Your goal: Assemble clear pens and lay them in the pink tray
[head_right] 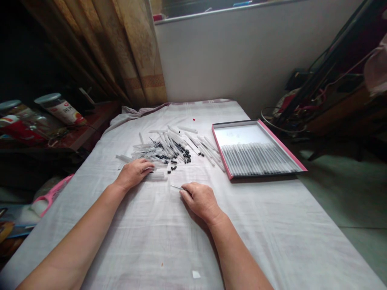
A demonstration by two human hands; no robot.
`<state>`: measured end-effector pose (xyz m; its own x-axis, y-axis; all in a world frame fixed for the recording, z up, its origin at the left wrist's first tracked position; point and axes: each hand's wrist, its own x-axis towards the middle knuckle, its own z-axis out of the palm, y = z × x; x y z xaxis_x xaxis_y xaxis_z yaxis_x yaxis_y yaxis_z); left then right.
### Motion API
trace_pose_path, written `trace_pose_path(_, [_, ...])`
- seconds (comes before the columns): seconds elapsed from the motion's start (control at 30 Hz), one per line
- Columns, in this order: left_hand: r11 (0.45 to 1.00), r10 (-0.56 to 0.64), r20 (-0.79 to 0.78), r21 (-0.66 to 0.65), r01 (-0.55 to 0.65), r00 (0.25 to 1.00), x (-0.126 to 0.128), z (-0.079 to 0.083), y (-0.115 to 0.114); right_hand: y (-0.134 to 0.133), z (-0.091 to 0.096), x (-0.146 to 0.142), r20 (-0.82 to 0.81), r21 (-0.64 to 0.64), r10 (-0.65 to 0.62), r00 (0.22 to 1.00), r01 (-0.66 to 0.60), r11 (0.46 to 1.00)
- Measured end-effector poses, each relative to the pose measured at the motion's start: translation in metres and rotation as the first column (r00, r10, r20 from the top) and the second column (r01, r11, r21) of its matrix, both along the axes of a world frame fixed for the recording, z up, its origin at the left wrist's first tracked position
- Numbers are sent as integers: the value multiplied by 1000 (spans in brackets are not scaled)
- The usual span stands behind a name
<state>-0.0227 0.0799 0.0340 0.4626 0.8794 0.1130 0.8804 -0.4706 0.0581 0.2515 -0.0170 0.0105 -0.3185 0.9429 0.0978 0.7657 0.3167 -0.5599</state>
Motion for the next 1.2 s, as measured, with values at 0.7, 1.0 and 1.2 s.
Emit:
trace_pose_path(0.7, [943,254,765,-331,22,592,49,-26,-72,-2,6,-2,-416,-11,-91,905,95,995])
trace_pose_path(1.0, [927,262,762,-370,66,592,51,-23,-73,0,1,0,-352,-51,-76,933,62,997])
trace_pose_path(1.2, [939,179,732,-327,108,657,49,-21,-74,-1,2,2,-266,-56,-34,963,20,998])
